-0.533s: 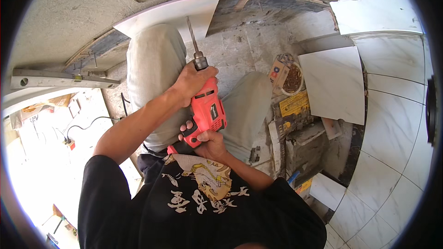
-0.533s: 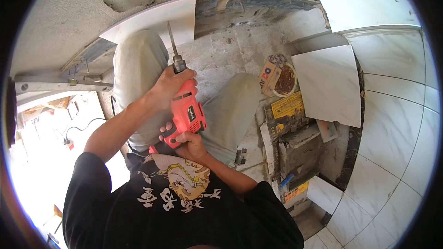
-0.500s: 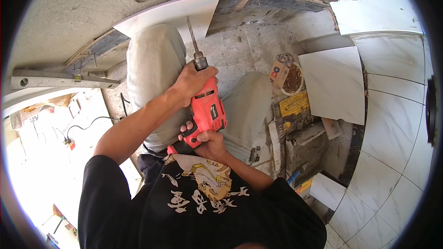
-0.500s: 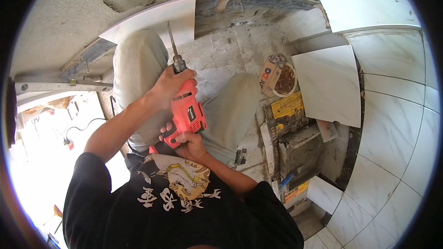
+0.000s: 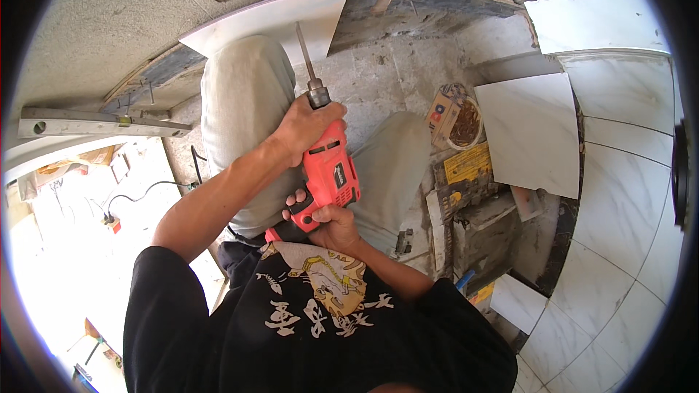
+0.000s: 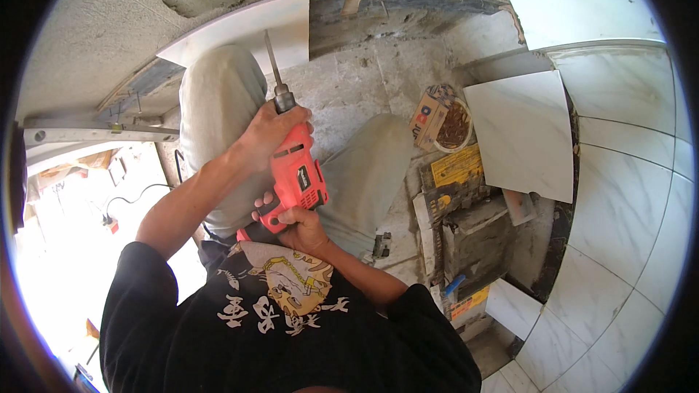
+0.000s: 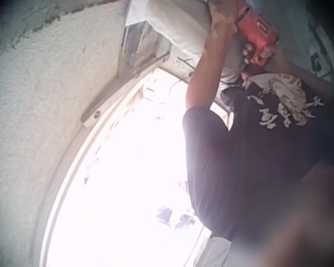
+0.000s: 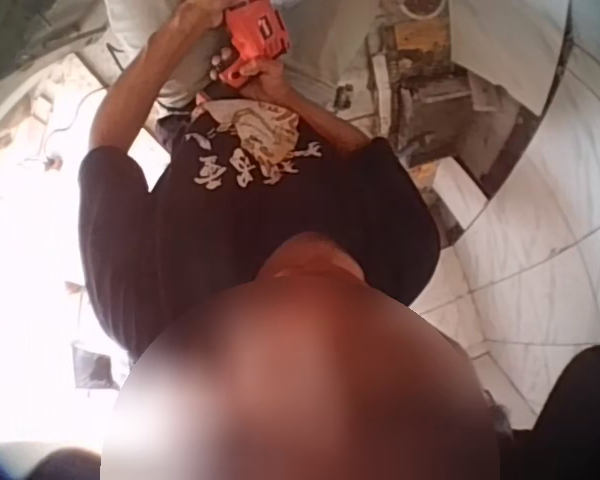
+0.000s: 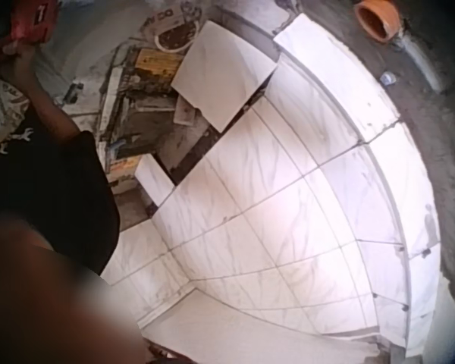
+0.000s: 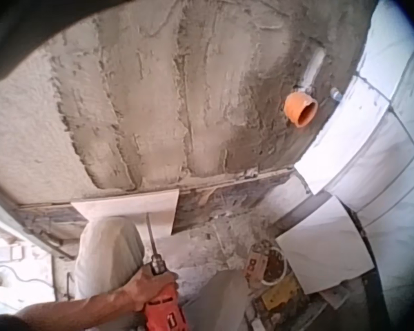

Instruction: Drilling a hole in a wall for a bathroom installation.

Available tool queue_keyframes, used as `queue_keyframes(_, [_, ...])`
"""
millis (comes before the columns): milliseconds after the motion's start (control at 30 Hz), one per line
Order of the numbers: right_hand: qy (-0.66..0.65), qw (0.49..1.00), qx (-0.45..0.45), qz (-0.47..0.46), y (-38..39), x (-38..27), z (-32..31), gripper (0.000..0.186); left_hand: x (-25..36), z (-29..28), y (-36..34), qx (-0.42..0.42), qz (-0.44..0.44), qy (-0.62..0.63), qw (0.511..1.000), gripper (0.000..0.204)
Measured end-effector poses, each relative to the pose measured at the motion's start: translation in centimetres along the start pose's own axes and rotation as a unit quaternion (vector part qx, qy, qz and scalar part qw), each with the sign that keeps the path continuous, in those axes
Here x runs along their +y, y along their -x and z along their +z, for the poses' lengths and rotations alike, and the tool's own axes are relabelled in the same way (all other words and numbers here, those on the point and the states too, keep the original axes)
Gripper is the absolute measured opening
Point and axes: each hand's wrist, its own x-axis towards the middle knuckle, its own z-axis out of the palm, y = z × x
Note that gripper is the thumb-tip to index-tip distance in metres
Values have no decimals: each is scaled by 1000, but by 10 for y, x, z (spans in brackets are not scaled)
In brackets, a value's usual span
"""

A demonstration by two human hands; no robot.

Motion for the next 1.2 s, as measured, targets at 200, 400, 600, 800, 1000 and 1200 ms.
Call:
queue_keyframes(200, [35,999,-3,5,11,-7,15,58,4,-1,7,-10,-9,8,1000,21])
queue_keyframes(400, [63,998,-27,15,12,-5,3,58,2,-4,7,-36,-8,12,999,23])
queue_keyframes(600, [65,997,-18,27,10,-4,3,57,3,-4,8,-32,-3,5,999,23])
queue_keyframes(800, [46,999,-18,14,6,-4,4,55,2,-4,4,-37,-2,13,999,22])
queue_keyframes(1000, [36,999,-28,28,5,-5,3,56,2,-6,4,-25,-3,15,1000,22])
queue_keyframes(1200, [53,998,-28,18,7,-3,2,60,1,-8,5,-38,-7,19,999,25])
